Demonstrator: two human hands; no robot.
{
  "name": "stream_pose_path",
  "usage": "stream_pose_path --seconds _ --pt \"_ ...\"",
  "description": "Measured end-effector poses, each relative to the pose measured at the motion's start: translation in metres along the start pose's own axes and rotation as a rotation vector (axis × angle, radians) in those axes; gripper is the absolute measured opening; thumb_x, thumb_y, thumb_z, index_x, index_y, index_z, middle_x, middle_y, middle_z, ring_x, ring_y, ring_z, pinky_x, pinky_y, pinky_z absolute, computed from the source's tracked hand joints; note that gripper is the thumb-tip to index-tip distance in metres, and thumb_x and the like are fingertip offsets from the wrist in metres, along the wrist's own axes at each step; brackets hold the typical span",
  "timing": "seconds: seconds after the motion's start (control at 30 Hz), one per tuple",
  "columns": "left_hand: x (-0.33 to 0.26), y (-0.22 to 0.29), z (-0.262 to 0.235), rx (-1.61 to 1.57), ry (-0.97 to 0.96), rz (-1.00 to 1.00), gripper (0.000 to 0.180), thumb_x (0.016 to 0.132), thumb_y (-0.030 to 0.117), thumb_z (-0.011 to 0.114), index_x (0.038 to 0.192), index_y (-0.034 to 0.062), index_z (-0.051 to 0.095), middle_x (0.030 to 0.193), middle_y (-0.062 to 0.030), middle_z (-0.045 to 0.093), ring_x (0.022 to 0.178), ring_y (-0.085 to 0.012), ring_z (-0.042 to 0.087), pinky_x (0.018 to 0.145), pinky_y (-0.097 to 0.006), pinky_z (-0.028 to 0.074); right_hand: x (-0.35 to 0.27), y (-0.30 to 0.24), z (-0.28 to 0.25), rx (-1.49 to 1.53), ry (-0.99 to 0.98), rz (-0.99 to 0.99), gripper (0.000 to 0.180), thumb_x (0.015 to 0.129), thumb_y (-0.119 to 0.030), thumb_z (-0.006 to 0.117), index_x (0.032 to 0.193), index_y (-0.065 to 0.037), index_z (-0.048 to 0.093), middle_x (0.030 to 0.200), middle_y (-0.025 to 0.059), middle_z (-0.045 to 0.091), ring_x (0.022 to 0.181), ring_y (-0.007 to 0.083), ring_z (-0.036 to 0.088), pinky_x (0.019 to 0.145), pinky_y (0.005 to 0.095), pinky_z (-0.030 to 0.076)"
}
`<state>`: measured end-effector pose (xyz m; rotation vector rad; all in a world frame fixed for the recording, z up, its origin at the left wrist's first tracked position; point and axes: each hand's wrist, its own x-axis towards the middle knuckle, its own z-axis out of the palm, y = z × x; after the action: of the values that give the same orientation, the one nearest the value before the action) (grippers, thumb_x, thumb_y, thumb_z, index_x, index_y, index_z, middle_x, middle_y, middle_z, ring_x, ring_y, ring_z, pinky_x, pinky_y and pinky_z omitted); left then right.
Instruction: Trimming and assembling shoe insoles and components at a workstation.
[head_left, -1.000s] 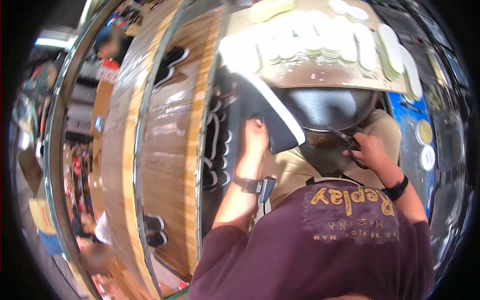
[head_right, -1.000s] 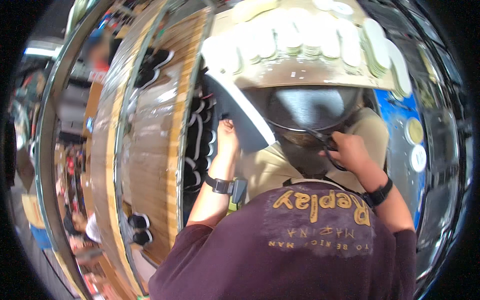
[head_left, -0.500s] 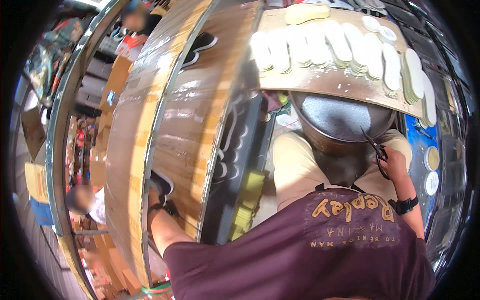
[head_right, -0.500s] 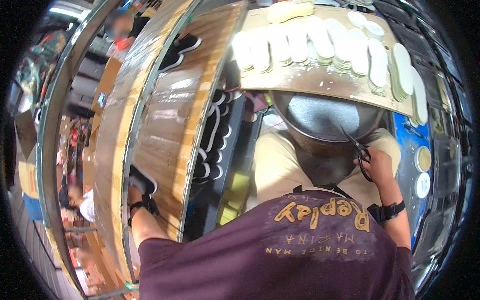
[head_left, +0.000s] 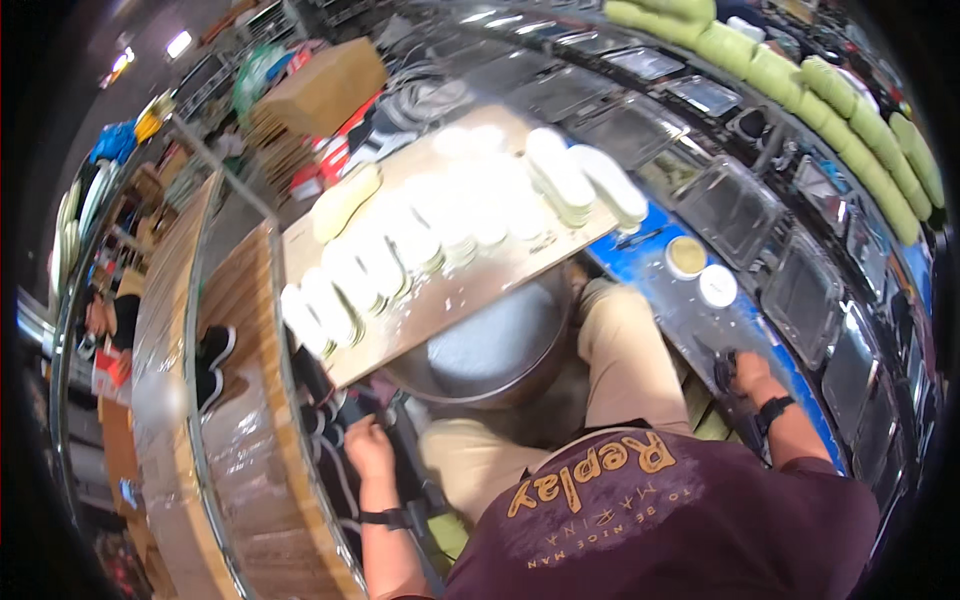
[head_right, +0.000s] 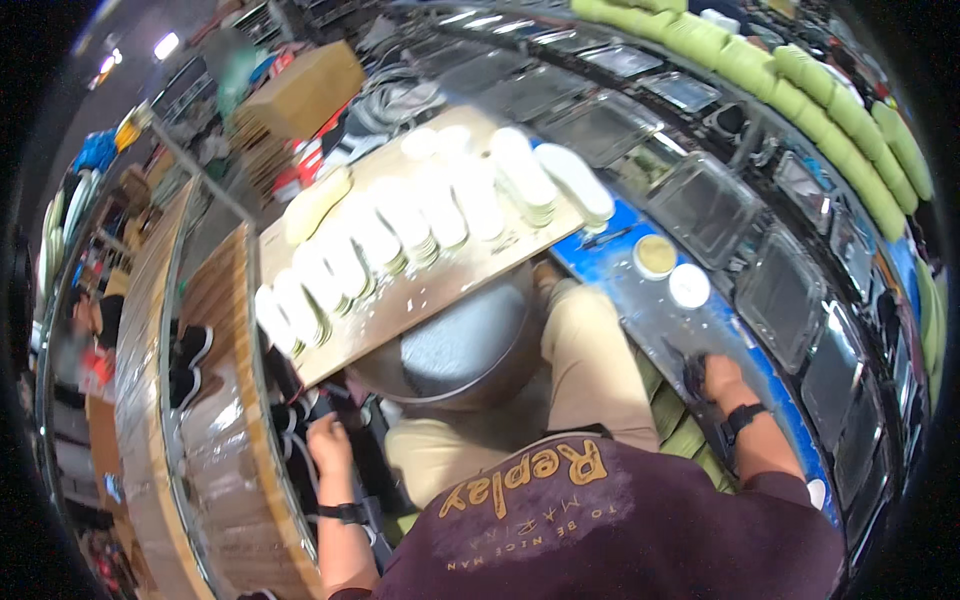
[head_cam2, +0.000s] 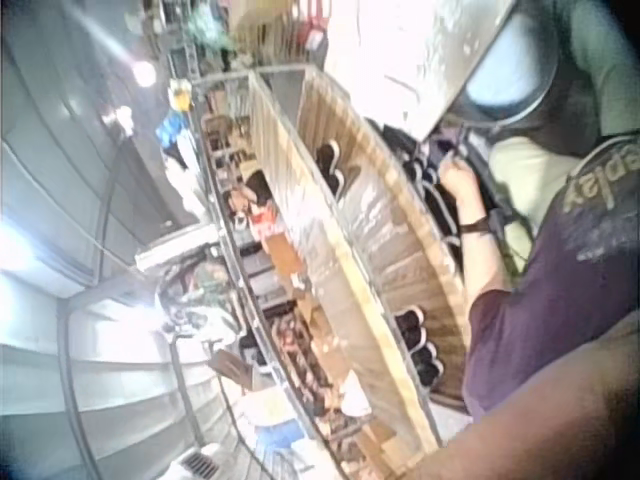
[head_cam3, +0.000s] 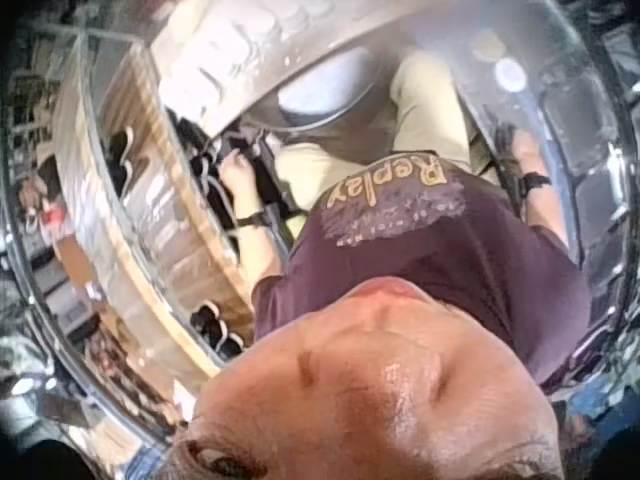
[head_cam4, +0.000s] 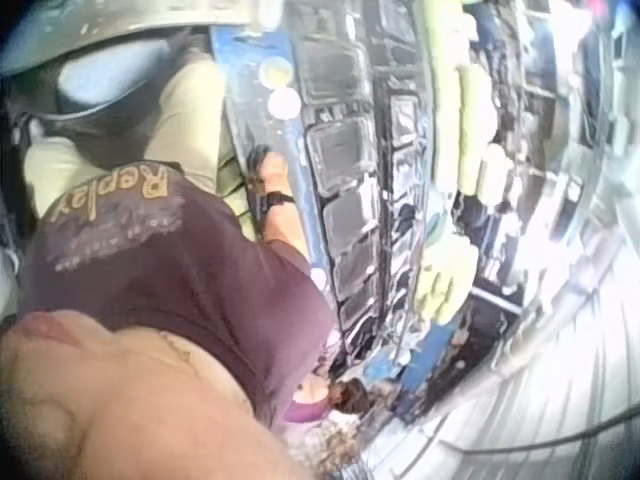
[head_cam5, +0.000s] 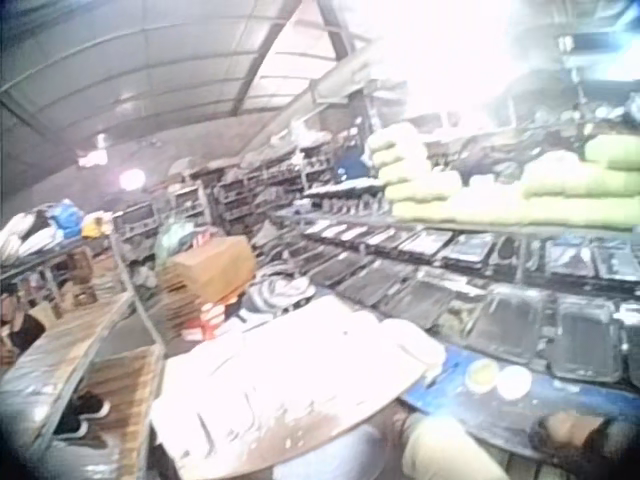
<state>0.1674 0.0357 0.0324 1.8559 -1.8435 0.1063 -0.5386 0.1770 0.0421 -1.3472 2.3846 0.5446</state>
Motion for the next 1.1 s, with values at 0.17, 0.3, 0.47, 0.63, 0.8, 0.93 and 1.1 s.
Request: stream_pose_path --seconds 0.17,0.3,0.47,0.63,0.8,0.93,1.1 --pt "0.028 0.125 0.104 -0.247 -0.162 0.121 0.011 0.079 0.008 0.061 0.085 0.0034 0.070 0.088 -0.0185 0.067 0.085 -0.0372 0.062 0.079 -0.045 0.049 -0.029 0.063 0.048 0.099 -0.071 0.191 0.034 0.064 -0.020 0.077 0.092 -0.001 0.071 0.104 0.0227 0.066 0.097 0.0356 0.065 0.087 0.0424 0.053" --pt "0.031 0.154 0.157 -0.120 -0.477 -0.053 0.025 0.087 0.027 0.058 0.090 0.0062 0.072 0.088 -0.0191 0.068 0.084 -0.0376 0.065 0.077 -0.047 0.052 0.010 0.074 0.005 0.128 0.183 0.170 0.025 0.070 -0.022 0.075 0.086 -0.004 0.071 0.095 0.0196 0.068 0.091 0.0359 0.066 0.081 0.0429 0.054" --pt "0.038 0.168 0.156 0.028 -0.695 -0.144 0.033 0.088 0.035 0.056 0.094 0.0076 0.072 0.091 -0.0202 0.068 0.088 -0.0368 0.067 0.079 -0.046 0.053 0.085 0.038 -0.193 0.354 0.775 -0.190 0.018 0.072 -0.018 0.071 0.077 -0.002 0.066 0.075 0.0202 0.064 0.073 0.0371 0.065 0.068 0.0445 0.052" --pt "0.033 0.175 0.157 0.048 -0.533 -0.173 0.029 0.086 0.032 0.058 0.088 0.0072 0.072 0.089 -0.0184 0.069 0.085 -0.0362 0.066 0.076 -0.047 0.053 0.199 0.004 -0.378 0.516 1.105 -0.286 0.038 0.073 -0.015 0.072 0.106 0.000 0.063 0.102 0.0208 0.064 0.091 0.0356 0.063 0.082 0.0402 0.050" --pt "0.041 0.186 0.149 0.026 -0.565 -0.213 0.024 0.084 0.029 0.059 0.084 0.0082 0.071 0.086 -0.0172 0.068 0.083 -0.0358 0.066 0.076 -0.046 0.052 0.318 -0.004 -0.530 0.378 1.439 -0.176 0.076 0.073 -0.028 0.075 0.139 -0.010 0.042 0.121 0.0214 0.060 0.114 0.0345 0.057 0.094 0.0419 0.046" --pt "0.045 0.186 0.150 0.046 -0.601 -0.246 0.023 0.082 0.029 0.060 0.082 0.0092 0.071 0.082 -0.0157 0.068 0.080 -0.0357 0.066 0.074 -0.046 0.052 0.355 -0.038 -0.594 0.252 1.391 0.187 0.073 0.075 -0.031 0.074 0.139 -0.018 0.042 0.120 0.0181 0.062 0.111 0.0332 0.060 0.096 0.0412 0.046" --pt "0.044 0.184 0.153 0.067 -0.629 -0.293 0.025 0.081 0.031 0.060 0.080 0.0091 0.071 0.082 -0.0152 0.068 0.079 -0.0356 0.066 0.073 -0.046 0.052 0.385 -0.042 -0.600 0.630 1.169 0.066 0.065 0.077 -0.033 0.072 0.133 -0.016 0.045 0.115 0.0229 0.063 0.107 0.0385 0.061 0.091 0.0433 0.047"
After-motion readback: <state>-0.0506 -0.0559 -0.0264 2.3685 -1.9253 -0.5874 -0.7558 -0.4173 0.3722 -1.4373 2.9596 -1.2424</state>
